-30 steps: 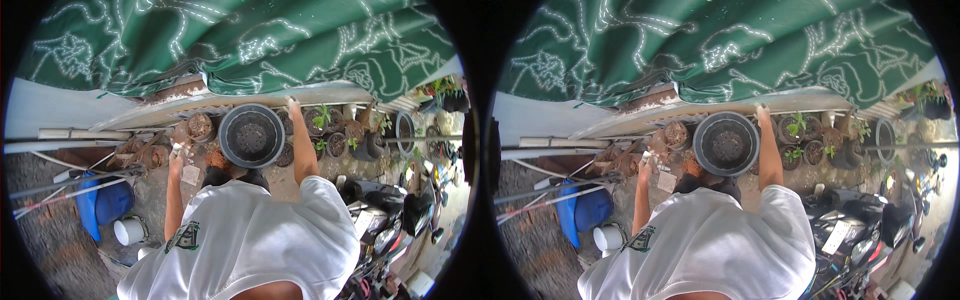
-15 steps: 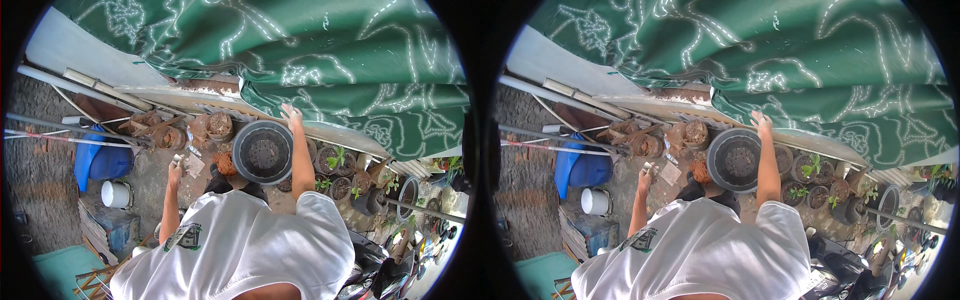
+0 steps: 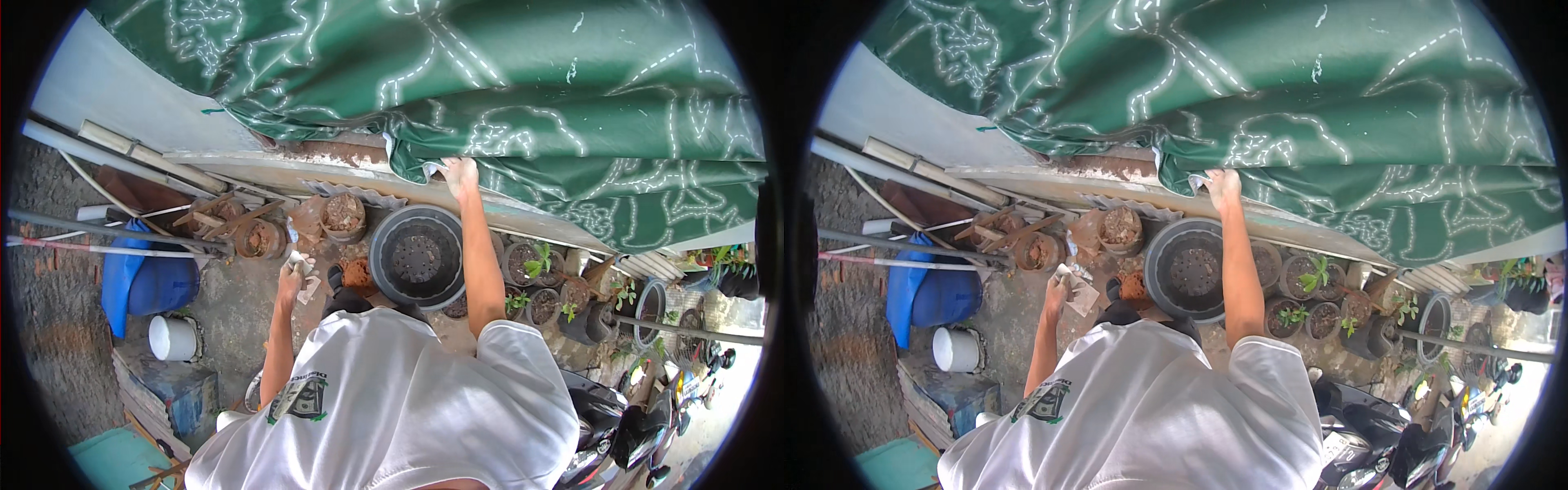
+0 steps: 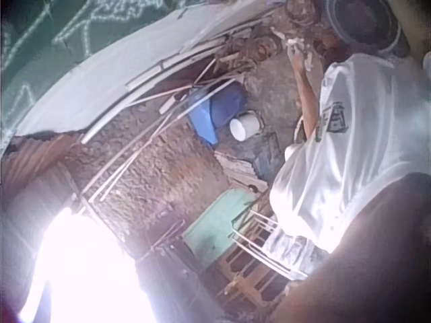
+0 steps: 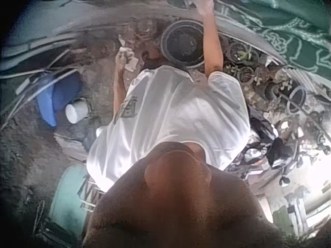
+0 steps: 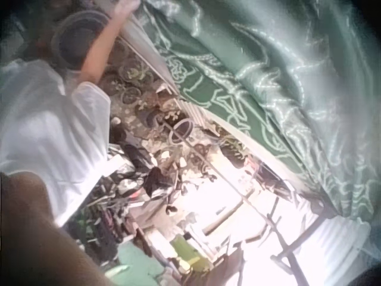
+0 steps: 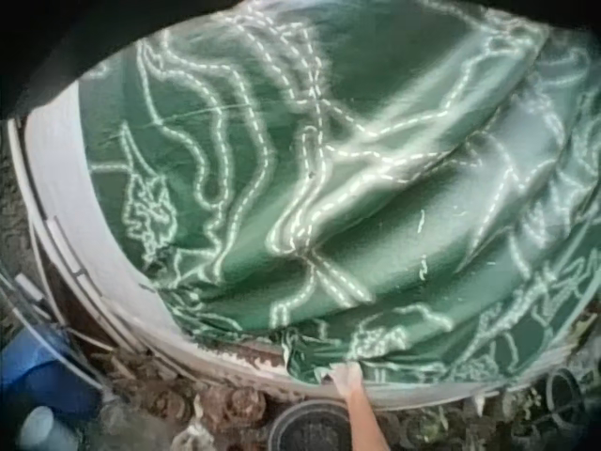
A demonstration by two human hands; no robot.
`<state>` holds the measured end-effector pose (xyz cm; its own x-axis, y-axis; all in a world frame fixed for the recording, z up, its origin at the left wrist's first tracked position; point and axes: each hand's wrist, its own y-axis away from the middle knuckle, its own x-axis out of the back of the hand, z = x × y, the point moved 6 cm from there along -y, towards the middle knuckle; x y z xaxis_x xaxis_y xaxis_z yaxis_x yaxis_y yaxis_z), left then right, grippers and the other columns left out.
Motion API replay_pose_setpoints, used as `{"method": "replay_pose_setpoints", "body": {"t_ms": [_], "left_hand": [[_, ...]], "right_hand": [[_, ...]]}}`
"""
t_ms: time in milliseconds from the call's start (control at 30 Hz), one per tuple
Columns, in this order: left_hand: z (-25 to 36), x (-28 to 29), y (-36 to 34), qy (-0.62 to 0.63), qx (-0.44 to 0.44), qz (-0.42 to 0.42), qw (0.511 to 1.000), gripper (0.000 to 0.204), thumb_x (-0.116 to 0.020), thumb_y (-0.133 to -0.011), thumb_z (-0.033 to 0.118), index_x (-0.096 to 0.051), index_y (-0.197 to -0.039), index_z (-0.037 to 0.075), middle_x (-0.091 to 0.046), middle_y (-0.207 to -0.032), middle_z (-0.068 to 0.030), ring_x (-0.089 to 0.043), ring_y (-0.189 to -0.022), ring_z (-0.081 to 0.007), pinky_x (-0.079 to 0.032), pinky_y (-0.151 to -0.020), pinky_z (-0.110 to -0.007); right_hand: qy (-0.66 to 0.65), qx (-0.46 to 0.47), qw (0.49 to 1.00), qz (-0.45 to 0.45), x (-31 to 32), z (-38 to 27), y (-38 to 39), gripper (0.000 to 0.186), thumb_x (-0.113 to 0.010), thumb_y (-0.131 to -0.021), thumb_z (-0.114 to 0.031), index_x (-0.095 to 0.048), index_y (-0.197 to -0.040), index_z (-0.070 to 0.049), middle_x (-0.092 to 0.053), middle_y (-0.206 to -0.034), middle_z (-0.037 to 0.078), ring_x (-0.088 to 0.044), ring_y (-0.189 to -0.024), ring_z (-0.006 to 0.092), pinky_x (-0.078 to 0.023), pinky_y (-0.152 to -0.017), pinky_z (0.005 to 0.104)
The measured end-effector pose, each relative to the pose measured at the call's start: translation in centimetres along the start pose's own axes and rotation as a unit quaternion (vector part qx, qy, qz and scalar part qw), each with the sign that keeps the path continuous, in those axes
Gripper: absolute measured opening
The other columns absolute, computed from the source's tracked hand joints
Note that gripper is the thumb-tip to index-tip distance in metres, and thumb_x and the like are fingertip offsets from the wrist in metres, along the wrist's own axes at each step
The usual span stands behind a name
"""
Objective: Patching a gap or crack in a wall using mud or plaster.
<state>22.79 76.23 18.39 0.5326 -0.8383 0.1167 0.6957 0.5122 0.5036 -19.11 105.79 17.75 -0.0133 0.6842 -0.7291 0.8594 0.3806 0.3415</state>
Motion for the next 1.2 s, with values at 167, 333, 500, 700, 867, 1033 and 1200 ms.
{"method": "replay_pose_setpoints", "body": {"t_ms": [167,333,500,700,867,1033,1200], "left_hand": [[1.9,-1.8,-3.9,0.043,0.006,-0.072,0.996,0.024,-0.045,-0.103,0.028,-0.055,-0.114,0.009,-0.067,-0.114,-0.0059,-0.067,-0.093,-0.0180,-0.054,-0.071,-0.033],[4.0,-6.3,-7.4,0.076,0.044,-0.143,0.986,0.028,-0.041,-0.104,0.025,-0.052,-0.124,0.008,-0.063,-0.122,-0.0083,-0.065,-0.102,-0.0228,-0.053,-0.078,-0.035],[4.9,-13.7,-11.0,0.159,0.093,-0.229,0.956,0.030,-0.048,-0.101,0.024,-0.051,-0.127,0.008,-0.058,-0.128,-0.0103,-0.061,-0.113,-0.0277,-0.053,-0.092,-0.046],[6.2,-25.0,-15.8,0.362,0.181,-0.193,0.894,0.024,-0.049,-0.100,0.023,-0.048,-0.117,0.005,-0.054,-0.114,-0.0149,-0.061,-0.103,-0.0326,-0.052,-0.095,-0.053],[9.5,-26.8,-22.0,0.514,0.151,-0.132,0.834,0.021,-0.046,-0.100,0.025,-0.051,-0.113,0.008,-0.059,-0.101,-0.0127,-0.062,-0.095,-0.0283,-0.055,-0.086,-0.051],[16.9,-27.3,-27.0,0.443,0.061,-0.168,0.878,0.019,-0.046,-0.100,0.029,-0.056,-0.110,0.016,-0.062,-0.095,-0.0046,-0.061,-0.088,-0.0185,-0.055,-0.077,-0.037],[22.0,-31.7,-29.2,0.440,-0.002,-0.207,0.874,0.026,-0.045,-0.101,0.027,-0.057,-0.117,0.010,-0.062,-0.107,-0.0041,-0.061,-0.090,-0.0144,-0.053,-0.081,-0.033]], "right_hand": [[0.010,-0.002,0.999,0.041,-1.0,0.5,1.2,0.055,-0.024,-0.100,-0.027,-0.021,-0.145,0.004,-0.027,-0.148,0.028,-0.026,-0.140,0.0402,-0.030,-0.109,0.0544],[-0.046,0.031,0.998,-0.001,-3.4,0.6,2.7,0.054,-0.030,-0.099,-0.029,-0.024,-0.144,0.001,-0.028,-0.148,0.026,-0.023,-0.140,0.0406,-0.032,-0.107,0.0548],[-0.148,0.047,0.988,-0.016,-6.5,1.4,4.1,0.044,-0.037,-0.097,-0.026,-0.035,-0.129,0.004,-0.033,-0.142,0.027,-0.030,-0.137,0.0403,-0.036,-0.104,0.0577],[-0.181,0.037,0.983,0.011,-7.7,2.2,5.5,0.032,-0.041,-0.091,-0.017,-0.043,-0.116,0.002,-0.044,-0.136,0.028,-0.044,-0.130,0.0410,-0.040,-0.100,0.0565],[-0.179,0.022,0.983,-0.033,-7.9,1.7,6.4,0.023,-0.041,-0.090,-0.018,-0.047,-0.107,-0.003,-0.042,-0.143,0.026,-0.041,-0.135,0.0379,-0.035,-0.105,0.0560],[-0.172,0.010,0.984,-0.040,-7.9,1.5,6.9,0.014,-0.041,-0.089,-0.018,-0.051,-0.089,-0.009,-0.044,-0.143,0.026,-0.041,-0.136,0.0359,-0.027,-0.111,0.0589],[-0.113,0.005,0.993,-0.027,-7.4,1.9,5.3,0.024,-0.038,-0.091,-0.022,-0.043,-0.108,-0.005,-0.047,-0.140,0.026,-0.044,-0.134,0.0333,-0.029,-0.109,0.0573]]}}
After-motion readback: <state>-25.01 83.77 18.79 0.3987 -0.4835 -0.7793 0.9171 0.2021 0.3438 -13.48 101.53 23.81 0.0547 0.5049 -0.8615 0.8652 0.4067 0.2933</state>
